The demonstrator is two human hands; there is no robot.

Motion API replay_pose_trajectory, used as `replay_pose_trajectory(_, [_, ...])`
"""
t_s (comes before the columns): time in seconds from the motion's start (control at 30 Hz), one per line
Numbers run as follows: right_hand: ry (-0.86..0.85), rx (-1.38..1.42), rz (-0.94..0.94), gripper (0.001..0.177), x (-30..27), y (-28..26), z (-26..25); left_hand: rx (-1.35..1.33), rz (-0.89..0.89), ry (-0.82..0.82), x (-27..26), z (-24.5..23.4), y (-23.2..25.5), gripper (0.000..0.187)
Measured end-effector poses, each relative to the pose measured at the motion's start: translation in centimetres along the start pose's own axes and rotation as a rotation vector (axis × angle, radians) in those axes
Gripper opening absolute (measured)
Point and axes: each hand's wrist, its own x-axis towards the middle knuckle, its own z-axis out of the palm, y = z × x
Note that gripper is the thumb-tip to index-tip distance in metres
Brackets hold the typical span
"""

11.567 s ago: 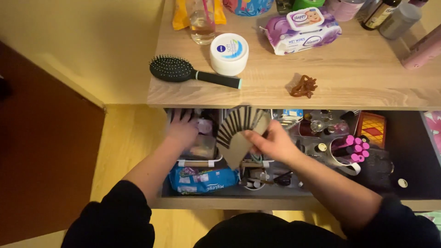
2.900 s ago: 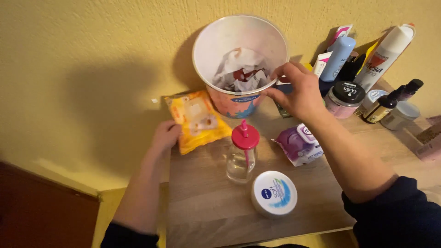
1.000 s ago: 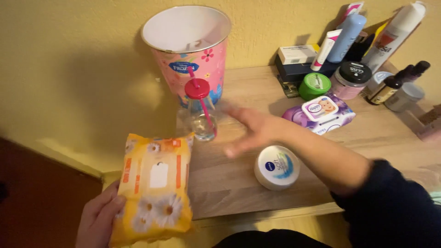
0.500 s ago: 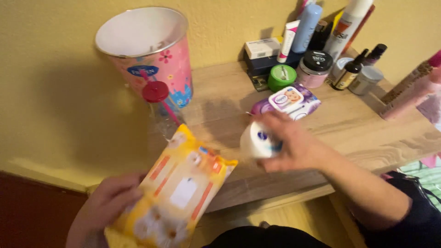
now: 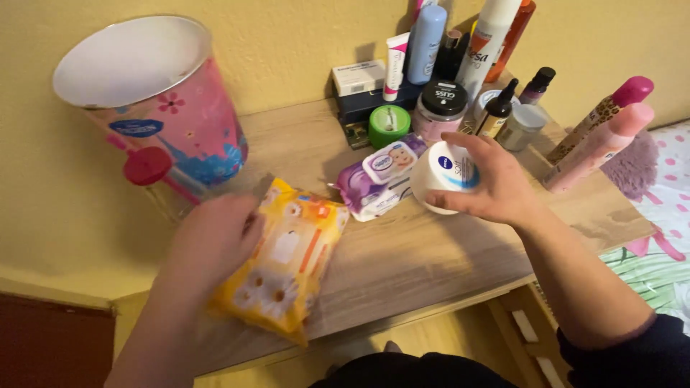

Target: The person organizes a cluttered wooden table by placing a black bag on a nearby bed and storing a fan in a drawer. They then rearrange various toiletries, including bottles, tubes, and jars, on the table surface. Finally, they open a package of wet wipes and pull out a single wipe.

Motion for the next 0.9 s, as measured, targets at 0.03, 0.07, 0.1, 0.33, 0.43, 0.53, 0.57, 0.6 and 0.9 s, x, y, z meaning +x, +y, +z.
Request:
replay_pose_trajectory(0.03, [-0.002,0.0,-0.002,0.106,0.3,0.7,-0.4,0.0,-0.002,0.0,2.4,0.7,1.7,0.026])
replay_pose_trajectory(0.07, [0.013,0.026,-0.015,0.104,0.6,1.5,-0.7,-0.094,0.125,0.04,4.9,1.3,3.4,0.026])
replay_pose_trajectory(0.1, [0.028,0.054,-0.03,0.102,0.9,2.1,-1.0,-0.187,0.251,0.083,7.2,2.0,4.9,0.026])
replay_pose_trajectory(0.33, [0.045,0.092,-0.096,0.103,2.4,5.6,-3.0,-0.327,0.183,0.108,23.3,9.1,13.0,0.056])
replay_pose_trajectory(0.43, [0.016,0.076,-0.059,0.105,2.7,7.2,-4.3,-0.255,0.16,-0.09,23.0,9.0,17.0,0.056])
replay_pose_trajectory(0.53, [0.028,0.074,-0.083,0.106,3.2,8.9,-4.9,-0.312,0.13,0.114,24.7,10.0,17.2,0.051])
replay_pose_trajectory(0.57, [0.028,0.079,-0.091,0.105,3.5,9.4,-5.0,-0.28,0.08,0.209,25.3,9.4,17.1,0.053])
replay_pose_trajectory(0.6, [0.027,0.084,-0.098,0.105,3.7,9.8,-5.0,-0.247,0.029,0.304,25.8,8.8,17.0,0.072])
replay_pose_trajectory(0.9, [-0.001,0.114,-0.235,0.102,5.8,10.8,-4.2,-0.331,-0.113,0.121,27.2,9.8,17.0,0.083])
